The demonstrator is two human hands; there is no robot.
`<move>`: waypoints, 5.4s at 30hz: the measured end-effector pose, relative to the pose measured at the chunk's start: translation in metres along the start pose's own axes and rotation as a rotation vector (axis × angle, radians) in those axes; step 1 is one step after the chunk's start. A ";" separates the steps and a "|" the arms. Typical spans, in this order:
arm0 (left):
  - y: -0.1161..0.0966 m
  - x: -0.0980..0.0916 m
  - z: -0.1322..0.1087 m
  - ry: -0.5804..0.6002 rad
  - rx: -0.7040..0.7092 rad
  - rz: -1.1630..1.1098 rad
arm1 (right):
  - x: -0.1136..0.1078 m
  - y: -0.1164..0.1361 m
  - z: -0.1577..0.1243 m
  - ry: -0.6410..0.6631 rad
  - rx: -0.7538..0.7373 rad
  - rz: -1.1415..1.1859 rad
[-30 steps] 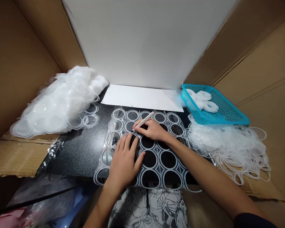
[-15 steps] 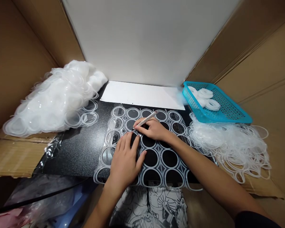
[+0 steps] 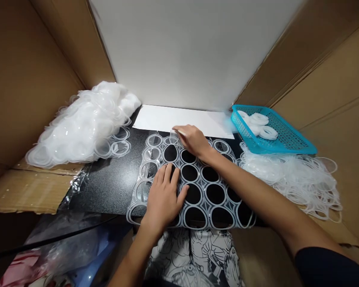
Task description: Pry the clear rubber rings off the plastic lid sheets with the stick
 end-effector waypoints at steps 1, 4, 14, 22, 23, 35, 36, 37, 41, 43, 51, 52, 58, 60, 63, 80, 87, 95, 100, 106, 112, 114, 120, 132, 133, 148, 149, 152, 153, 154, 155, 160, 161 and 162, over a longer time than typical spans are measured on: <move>0.000 -0.001 0.000 -0.002 -0.003 -0.016 | -0.007 -0.004 0.012 -0.045 0.024 0.021; 0.002 -0.008 0.002 -0.017 -0.015 -0.128 | -0.012 -0.001 0.036 -0.089 0.061 0.167; 0.015 -0.065 -0.018 -0.155 -0.005 -0.488 | 0.071 0.059 -0.015 0.372 0.070 0.611; 0.062 -0.052 -0.021 -0.129 -0.089 -0.245 | 0.072 0.056 -0.014 0.395 0.085 0.527; 0.065 -0.050 -0.021 -0.120 -0.098 -0.220 | 0.072 0.056 -0.014 0.389 0.074 0.509; 0.053 -0.022 -0.019 -0.004 -0.091 0.157 | 0.072 0.096 -0.026 0.226 -0.226 -0.024; 0.054 -0.022 -0.019 0.001 -0.092 0.156 | 0.072 0.097 -0.022 0.224 -0.211 -0.017; 0.055 -0.022 -0.019 0.004 -0.094 0.152 | 0.072 0.096 -0.019 0.228 -0.188 0.006; 0.056 -0.026 -0.019 0.005 -0.096 0.127 | 0.068 0.087 -0.007 0.260 -0.065 0.239; 0.055 -0.029 -0.020 0.005 -0.092 0.100 | 0.065 0.078 -0.005 0.270 -0.009 0.344; 0.054 -0.038 -0.020 -0.029 -0.082 0.054 | 0.074 0.056 -0.014 0.364 0.098 0.518; 0.054 -0.037 -0.020 -0.025 -0.079 0.058 | 0.074 0.056 -0.014 0.363 0.098 0.526; 0.055 -0.033 -0.018 0.003 -0.086 0.084 | 0.076 0.051 -0.013 0.354 0.139 0.596; 0.055 -0.033 -0.018 0.009 -0.085 0.098 | 0.077 0.049 -0.013 0.345 0.147 0.623; 0.054 -0.033 -0.018 0.014 -0.082 0.116 | 0.076 0.049 -0.013 0.330 0.117 0.620; 0.054 -0.027 -0.019 0.038 -0.093 0.093 | 0.045 0.047 0.032 -0.008 -0.121 -0.046; 0.066 -0.038 -0.019 0.115 -0.183 -0.208 | 0.027 0.013 0.067 -0.052 -0.031 0.249; 0.073 -0.048 0.014 0.112 -0.164 -0.178 | 0.072 0.019 0.028 0.309 0.089 0.569; 0.075 -0.031 0.025 0.116 -0.126 -0.144 | 0.077 0.015 0.030 0.369 0.117 0.608; 0.074 -0.028 0.024 0.065 -0.093 -0.029 | 0.077 0.013 0.031 0.388 0.145 0.605; 0.072 -0.028 0.024 0.057 -0.080 0.025 | 0.076 0.013 0.033 0.367 0.103 0.571; 0.072 -0.028 0.024 0.058 -0.077 0.038 | 0.075 0.014 0.033 0.364 0.087 0.548; 0.070 -0.028 0.024 0.057 -0.071 0.049 | 0.073 0.014 0.032 0.347 0.081 0.534; 0.071 -0.027 0.024 0.063 -0.078 0.064 | 0.075 0.012 0.031 0.314 0.068 0.511; 0.071 -0.026 0.024 0.069 -0.080 0.075 | 0.073 0.016 0.030 0.293 0.023 0.474; 0.068 -0.020 0.022 0.103 -0.082 0.101 | 0.026 -0.009 0.079 -0.100 -0.016 0.044; 0.069 -0.022 0.021 0.092 -0.079 0.085 | 0.017 -0.015 0.080 -0.134 0.000 0.080; 0.071 -0.027 0.021 0.054 -0.086 0.030 | 0.005 -0.015 0.062 -0.089 -0.029 0.202; 0.072 -0.029 0.021 0.046 -0.093 0.016 | 0.007 -0.012 0.050 -0.033 -0.040 0.235; 0.073 -0.029 0.021 0.041 -0.098 0.006 | 0.010 -0.010 0.037 0.029 -0.039 0.263; 0.073 -0.030 0.021 0.040 -0.101 0.000 | 0.015 -0.009 0.025 0.083 -0.025 0.289; 0.072 -0.030 0.023 0.036 -0.103 -0.002 | 0.029 -0.016 -0.013 0.182 0.092 0.449; 0.072 -0.030 0.023 0.034 -0.103 -0.004 | 0.030 -0.018 -0.015 0.183 0.100 0.470; 0.072 -0.030 0.023 0.034 -0.102 -0.004 | 0.030 -0.019 -0.015 0.187 0.105 0.484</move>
Point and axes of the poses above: each hand's wrist, its own z-axis towards the middle knuckle, its own x-axis out of the palm, y = z × x, the point moved 10 cm from there along z, towards the middle knuckle, and after that the axes turned 2 degrees about -y, right-handed, at the moved point
